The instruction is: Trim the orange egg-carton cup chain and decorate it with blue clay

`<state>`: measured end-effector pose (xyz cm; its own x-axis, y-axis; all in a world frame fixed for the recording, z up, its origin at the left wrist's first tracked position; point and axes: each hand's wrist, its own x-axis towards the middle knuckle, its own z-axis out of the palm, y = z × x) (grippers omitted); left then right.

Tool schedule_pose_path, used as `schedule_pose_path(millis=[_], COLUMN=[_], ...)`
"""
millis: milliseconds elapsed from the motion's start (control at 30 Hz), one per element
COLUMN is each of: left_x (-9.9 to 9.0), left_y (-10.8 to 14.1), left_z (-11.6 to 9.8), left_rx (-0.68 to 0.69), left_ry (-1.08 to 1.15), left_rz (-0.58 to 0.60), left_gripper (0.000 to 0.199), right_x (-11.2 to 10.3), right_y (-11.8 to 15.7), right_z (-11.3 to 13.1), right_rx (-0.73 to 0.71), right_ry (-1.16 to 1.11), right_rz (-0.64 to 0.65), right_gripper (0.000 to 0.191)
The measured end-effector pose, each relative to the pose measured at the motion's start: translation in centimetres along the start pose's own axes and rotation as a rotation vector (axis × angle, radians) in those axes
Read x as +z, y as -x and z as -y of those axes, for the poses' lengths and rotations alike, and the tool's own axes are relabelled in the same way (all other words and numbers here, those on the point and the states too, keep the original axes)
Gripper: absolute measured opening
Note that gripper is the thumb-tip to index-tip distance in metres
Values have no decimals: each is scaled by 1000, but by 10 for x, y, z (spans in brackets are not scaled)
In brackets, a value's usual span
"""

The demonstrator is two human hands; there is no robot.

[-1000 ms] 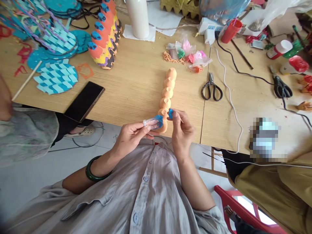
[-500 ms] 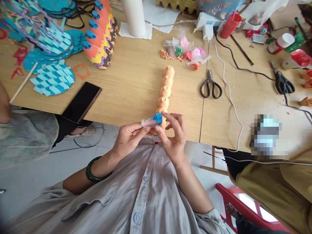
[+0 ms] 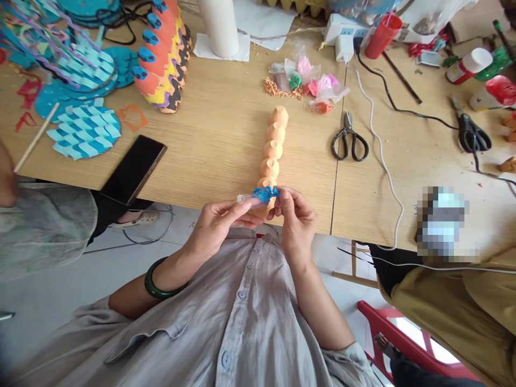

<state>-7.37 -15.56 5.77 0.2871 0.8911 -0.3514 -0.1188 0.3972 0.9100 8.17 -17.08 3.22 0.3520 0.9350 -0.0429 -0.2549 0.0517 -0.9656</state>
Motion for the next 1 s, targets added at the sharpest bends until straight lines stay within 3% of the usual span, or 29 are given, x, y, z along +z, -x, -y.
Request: schedule_pose_path(millis=[100,333,433,533,600,767,867,1000], left_x=[-1,-5,-8,-10,-10,-9,-11,-13], left_y=[0,1,1,0,0,1,2,3], left_z=[2,10,14,18,18,13,10,9], left_rx=[59,222,304,324,321,401,460,511], left_ry=[-21,-149,-246,-268,-280,-472,-585,-624], left_rz=[-15,-6,15,2,-6,-56,-75,-68], left_gripper=[39,34,31,31,32,33,31,28], right_x=[-2,-5,-3,-4,-4,-5,-6,-8], right_y=[1,4,0,-2,-1,1,0,-1], right_z=[7,4,-3,-2,-1,-2,-3,-4], right_rx=[-73,-350,-273,-136,-180,-463,-443,-458], right_ry=[16,448,338,150,198,546,560,540], right_rz=[15,137,156,60,59,188,151,241], right_gripper=[17,17,12,16,17,20,31,29])
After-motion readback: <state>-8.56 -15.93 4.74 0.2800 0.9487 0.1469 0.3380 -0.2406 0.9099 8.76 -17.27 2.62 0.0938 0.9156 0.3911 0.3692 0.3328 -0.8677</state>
